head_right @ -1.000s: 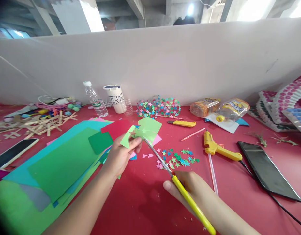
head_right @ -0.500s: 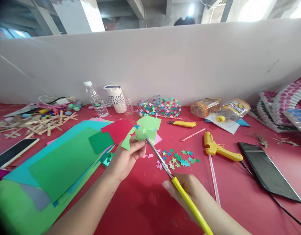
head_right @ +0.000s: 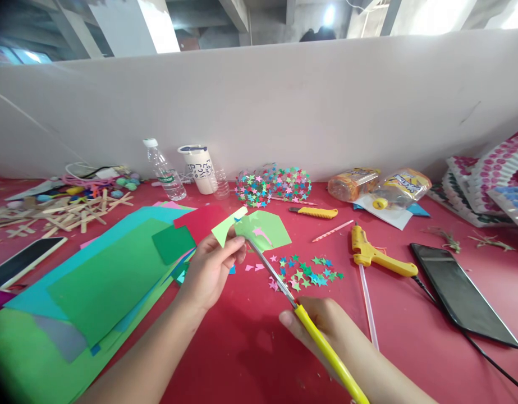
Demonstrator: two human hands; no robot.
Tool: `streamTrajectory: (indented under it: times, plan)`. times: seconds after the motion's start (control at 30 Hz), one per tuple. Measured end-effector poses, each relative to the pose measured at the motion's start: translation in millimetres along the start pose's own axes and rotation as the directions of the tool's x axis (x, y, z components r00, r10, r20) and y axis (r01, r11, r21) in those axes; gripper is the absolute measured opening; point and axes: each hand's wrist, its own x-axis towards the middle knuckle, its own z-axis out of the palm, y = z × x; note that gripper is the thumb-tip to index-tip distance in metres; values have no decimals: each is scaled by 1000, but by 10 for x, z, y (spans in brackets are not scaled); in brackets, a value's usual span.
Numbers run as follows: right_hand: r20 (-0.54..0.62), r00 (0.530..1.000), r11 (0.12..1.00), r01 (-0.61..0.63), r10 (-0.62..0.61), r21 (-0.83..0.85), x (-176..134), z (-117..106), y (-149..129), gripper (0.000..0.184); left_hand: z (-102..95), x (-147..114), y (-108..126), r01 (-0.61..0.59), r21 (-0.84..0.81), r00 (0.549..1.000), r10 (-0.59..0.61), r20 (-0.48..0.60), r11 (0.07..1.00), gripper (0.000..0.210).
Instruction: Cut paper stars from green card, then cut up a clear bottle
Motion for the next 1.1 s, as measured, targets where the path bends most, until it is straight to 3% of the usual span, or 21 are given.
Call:
streamTrajectory:
  times: [0.33,1.1]
  plan:
    - [-16,999,999,42,-42,32,-40,16,-54,68,72,-12,-8,110,-179,994,-113,-7,978,9]
    - [-3,996,996,-84,84,23,-27,25,-65,62,35,1,-13,117,-142,992,-123,-33,983,13]
